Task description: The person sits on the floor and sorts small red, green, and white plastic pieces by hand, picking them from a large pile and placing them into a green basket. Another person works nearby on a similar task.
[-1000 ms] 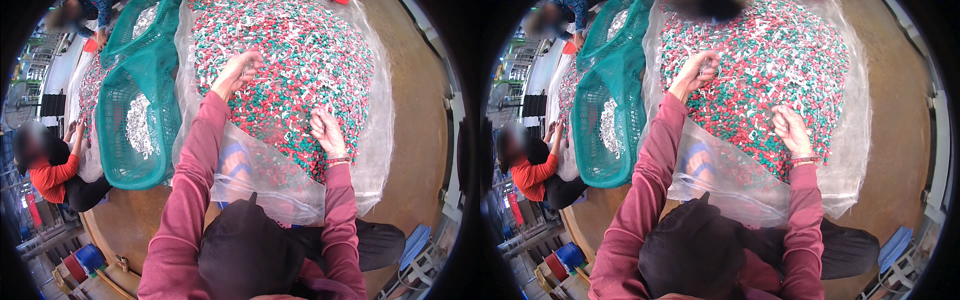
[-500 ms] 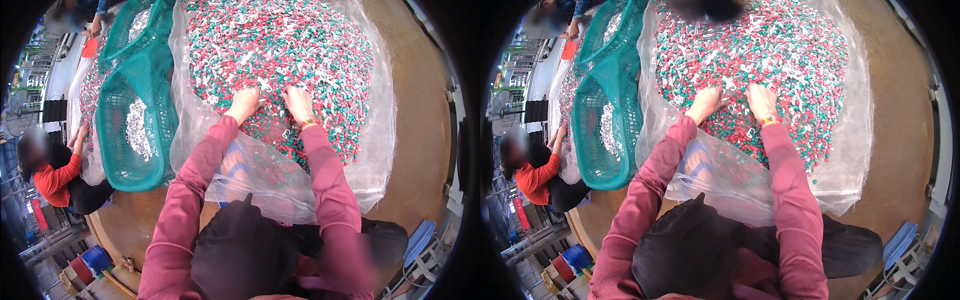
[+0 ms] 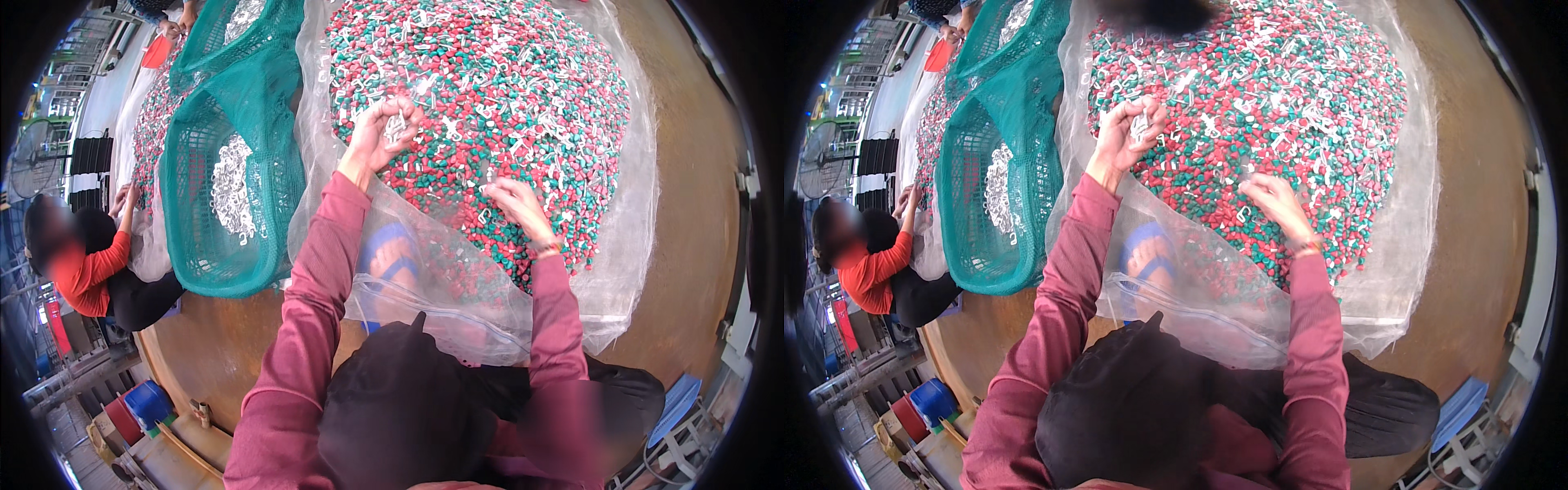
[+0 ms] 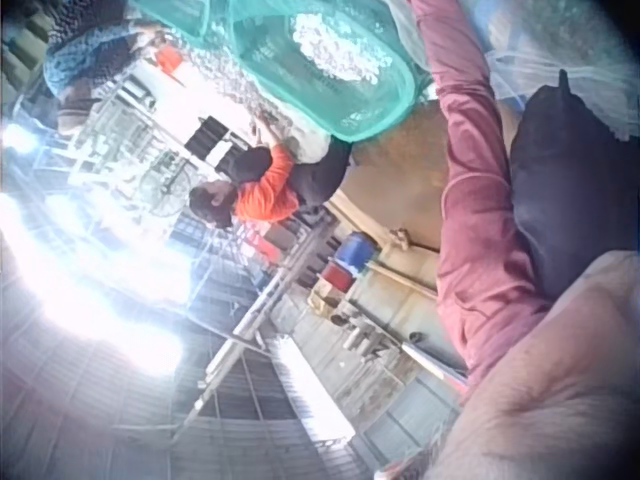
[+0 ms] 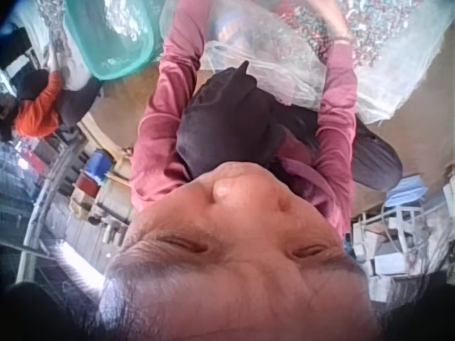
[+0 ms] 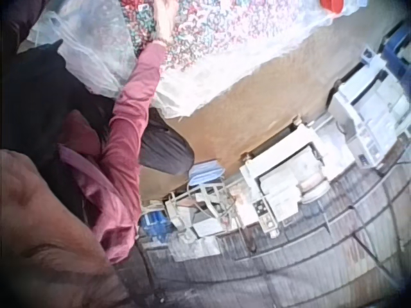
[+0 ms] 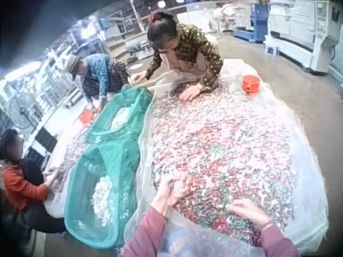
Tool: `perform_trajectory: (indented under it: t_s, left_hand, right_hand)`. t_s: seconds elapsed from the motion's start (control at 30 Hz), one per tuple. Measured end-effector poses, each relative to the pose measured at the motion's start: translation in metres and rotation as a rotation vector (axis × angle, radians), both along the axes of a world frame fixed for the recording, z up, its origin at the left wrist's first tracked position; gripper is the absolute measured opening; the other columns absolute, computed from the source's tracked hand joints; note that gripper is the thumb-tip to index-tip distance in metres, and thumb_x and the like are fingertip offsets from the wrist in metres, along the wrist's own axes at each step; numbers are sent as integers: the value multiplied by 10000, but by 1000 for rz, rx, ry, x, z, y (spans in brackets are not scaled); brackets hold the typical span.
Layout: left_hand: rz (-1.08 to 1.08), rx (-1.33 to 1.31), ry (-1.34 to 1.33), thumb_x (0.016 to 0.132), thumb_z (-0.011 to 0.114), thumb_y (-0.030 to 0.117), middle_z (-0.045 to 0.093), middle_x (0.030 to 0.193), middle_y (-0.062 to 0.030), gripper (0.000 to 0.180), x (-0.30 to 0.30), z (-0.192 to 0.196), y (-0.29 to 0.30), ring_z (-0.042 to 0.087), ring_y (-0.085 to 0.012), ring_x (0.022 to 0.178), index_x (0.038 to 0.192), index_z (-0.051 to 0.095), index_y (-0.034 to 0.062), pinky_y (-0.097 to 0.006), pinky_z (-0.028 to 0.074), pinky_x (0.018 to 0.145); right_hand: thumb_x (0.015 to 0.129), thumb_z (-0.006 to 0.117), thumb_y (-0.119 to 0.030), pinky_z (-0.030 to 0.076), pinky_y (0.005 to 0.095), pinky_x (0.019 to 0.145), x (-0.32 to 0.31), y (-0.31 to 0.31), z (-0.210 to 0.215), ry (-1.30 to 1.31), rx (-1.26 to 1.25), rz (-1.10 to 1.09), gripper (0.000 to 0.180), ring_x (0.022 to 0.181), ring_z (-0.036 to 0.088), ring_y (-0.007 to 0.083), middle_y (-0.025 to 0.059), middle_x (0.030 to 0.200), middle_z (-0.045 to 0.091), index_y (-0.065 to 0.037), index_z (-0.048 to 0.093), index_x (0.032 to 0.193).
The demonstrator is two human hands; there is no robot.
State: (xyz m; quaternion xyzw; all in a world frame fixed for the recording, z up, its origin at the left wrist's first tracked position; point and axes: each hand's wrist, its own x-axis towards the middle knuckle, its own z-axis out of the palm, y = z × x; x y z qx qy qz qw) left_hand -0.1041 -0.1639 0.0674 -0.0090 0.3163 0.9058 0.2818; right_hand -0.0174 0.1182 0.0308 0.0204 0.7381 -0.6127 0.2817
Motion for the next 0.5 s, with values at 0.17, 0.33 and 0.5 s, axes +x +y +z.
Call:
perform_trajectory:
  t_s: [0.17, 0.33, 0.5]
  left_hand:
    - [-147, -121, -136, 873, 544, 205, 407, 654, 21, 154, -15, 9, 18, 362, -42, 486, 812, 514, 67, -147, 245, 329]
    - [-518, -913, 242, 889, 578, 269, 421, 540, 28, 256, -4, -19, 61, 388, -61, 451, 887, 613, 15, -212, 340, 401]
    - [-670, -1896, 1357, 822, 604, 241, 668, 822, -146, 178, 30, -84, 92, 648, -348, 848, 840, 673, 77, -465, 497, 805]
  right_hand:
    - [785, 497, -93, 217, 201, 414, 29, 24, 25, 7, -700, -184, 183, 473, 300, 36, -35, 577, 374, 68, 583, 789]
    - [814, 576, -233, 239, 191, 413, 8, 40, 43, 107, -1022, -64, 258, 560, 333, 80, 38, 692, 383, 11, 492, 810]
    - [880, 543, -245, 307, 201, 390, 10, 37, 45, -128, -1595, -253, 324, 542, 349, 110, 57, 636, 358, -57, 370, 681]
